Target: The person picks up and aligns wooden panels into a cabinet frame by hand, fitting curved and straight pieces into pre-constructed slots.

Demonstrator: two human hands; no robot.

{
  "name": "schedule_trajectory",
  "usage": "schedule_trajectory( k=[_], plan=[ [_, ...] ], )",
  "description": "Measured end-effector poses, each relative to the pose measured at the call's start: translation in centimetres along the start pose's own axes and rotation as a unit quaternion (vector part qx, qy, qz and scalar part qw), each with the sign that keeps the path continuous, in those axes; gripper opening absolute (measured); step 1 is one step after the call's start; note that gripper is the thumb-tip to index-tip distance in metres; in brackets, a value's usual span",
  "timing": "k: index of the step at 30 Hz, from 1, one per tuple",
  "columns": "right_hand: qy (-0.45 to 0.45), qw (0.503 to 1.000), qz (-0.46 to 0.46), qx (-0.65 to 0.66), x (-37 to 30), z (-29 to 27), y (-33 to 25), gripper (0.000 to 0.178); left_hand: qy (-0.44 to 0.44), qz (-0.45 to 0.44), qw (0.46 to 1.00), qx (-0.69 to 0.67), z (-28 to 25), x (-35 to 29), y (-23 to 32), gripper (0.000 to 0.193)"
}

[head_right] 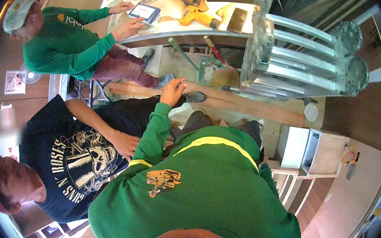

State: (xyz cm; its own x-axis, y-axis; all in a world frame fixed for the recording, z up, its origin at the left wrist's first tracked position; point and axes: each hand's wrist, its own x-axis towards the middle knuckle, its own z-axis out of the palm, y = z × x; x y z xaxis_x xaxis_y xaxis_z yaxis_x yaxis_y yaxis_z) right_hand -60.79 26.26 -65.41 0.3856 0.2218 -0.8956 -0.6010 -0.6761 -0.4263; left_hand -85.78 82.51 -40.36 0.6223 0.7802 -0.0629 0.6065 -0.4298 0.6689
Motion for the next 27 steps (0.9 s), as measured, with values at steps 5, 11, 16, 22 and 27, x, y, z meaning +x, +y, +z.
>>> schedule_trajectory(
  k=[5, 11, 16, 22, 27],
  plan=[
    [0.023, 1.0, -0.004, -0.003, -2.6, 1.0, -0.9, 0.011, -0.073, -0.024, 0.995, -0.059, 3.2, 0.8, -4.2, 0.039],
    [0.013, 1.0, -0.008, 0.004, -4.9, 5.3, -5.2, 0.012, 0.22, -0.072, 0.928, -0.294, 1.1, 10.0, -16.3, 0.044],
    [0.057, 0.998, 0.01, 0.034, -8.3, 5.6, -7.3, 0.013, 0.252, -0.158, 0.863, -0.409, -7.3, 24.7, -15.9, 0.05],
    [0.085, 0.996, -0.029, -0.004, -9.7, 4.1, -3.5, 0.008, 0.345, -0.052, 0.936, 0.045, -11.9, 33.3, -14.5, 0.05],
    [0.089, 0.993, -0.055, -0.048, -9.4, 4.2, 1.1, 0.009, 0.212, -0.008, 0.946, 0.245, -15.9, 35.9, -16.5, 0.046]
  ],
)
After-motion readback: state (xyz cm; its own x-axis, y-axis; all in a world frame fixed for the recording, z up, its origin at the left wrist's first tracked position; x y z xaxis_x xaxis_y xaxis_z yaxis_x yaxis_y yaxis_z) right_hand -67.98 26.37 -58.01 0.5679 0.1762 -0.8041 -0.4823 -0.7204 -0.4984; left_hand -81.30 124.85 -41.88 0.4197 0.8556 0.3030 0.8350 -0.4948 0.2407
